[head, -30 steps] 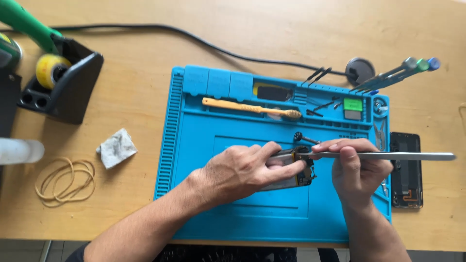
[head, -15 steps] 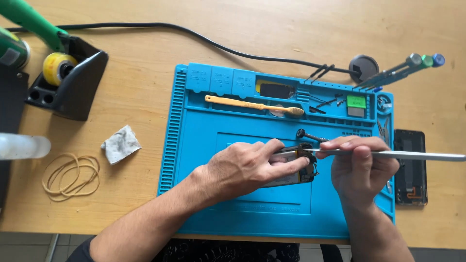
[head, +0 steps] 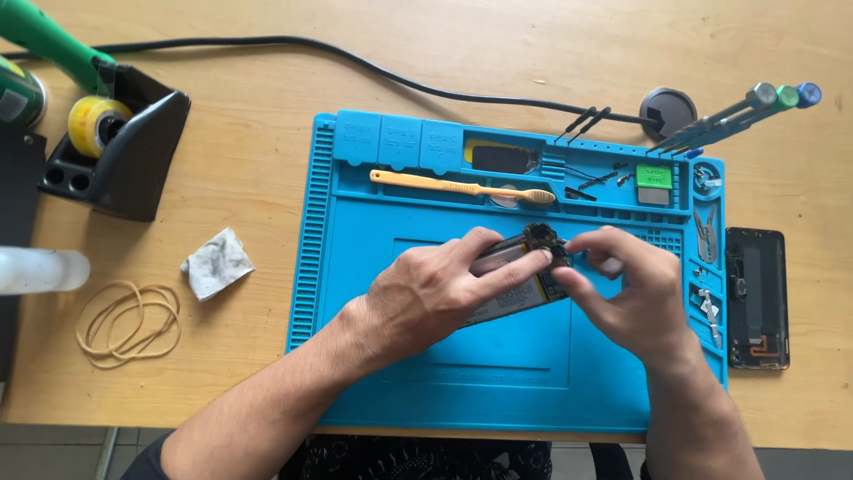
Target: The person disassembles a smartphone on a blue work mat, using tweezers to remove a small internal component and a screwdriver to unscrew parts of the device. The hands manipulate the phone and tools throughout the process.
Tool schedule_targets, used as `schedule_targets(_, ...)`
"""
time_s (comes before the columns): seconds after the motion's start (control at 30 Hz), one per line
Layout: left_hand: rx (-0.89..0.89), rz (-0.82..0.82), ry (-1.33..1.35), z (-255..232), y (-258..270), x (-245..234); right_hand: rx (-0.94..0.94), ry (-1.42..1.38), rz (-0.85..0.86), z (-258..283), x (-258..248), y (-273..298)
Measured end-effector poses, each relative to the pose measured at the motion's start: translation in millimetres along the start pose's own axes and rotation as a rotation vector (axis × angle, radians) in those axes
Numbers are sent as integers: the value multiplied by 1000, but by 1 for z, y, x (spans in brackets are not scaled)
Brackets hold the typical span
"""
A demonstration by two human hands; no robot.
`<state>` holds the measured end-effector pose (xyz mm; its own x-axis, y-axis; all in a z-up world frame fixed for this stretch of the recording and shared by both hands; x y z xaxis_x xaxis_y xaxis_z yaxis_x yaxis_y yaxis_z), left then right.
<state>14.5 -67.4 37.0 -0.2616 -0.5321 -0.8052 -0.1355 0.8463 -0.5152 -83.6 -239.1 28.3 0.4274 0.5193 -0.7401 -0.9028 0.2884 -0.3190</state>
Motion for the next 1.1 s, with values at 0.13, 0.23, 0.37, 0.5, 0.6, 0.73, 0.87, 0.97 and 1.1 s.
schedule_targets(0.13, -9, -23, 37, -1, -3, -7, -140, -11, -48, 26, -1, -9)
schedule_targets(0.23, -10, -48, 69, 0, -7, -8, -169, -26, -135, 26, -15, -9)
schedule_targets(0.37, -66, -56, 103, 8, -6, -2, -128, -71, -198, -1, -36, -9)
schedule_targets(0.5, -231, -51, 234, 29, 1, -3, 70, 27, 64, -25, -37, -15)
schedule_targets(0.6, -448, -116, 425, 50, 8, -7, 201, 0, 389, -37, -10, -11)
schedule_targets(0.73, -602, -233, 481, 60, 7, -18, 97, 64, 497, -25, 11, -4)
schedule_targets(0.87, -697, -269, 780, 67, 2, -16, 86, 27, 161, -19, -18, -12)
schedule_targets(0.97, -748, -280, 910, 68, 5, -10, 69, -68, 46, -15, -22, -7)
schedule_targets(1.1, -716, -320, 1075, 66, -1, -6, 21, -20, -5, -17, -23, -5)
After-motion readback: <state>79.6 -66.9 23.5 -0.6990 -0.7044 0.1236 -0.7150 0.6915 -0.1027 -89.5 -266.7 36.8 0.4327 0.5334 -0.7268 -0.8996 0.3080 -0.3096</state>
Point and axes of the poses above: each hand's wrist, its own y-axis away from the middle knuckle, its own x-axis out of the palm, z = x × y, the point moved 8 cm from there along -y, towards the middle knuckle, and after that the axes turned 4 degrees about -z, right-handed, at the moved point
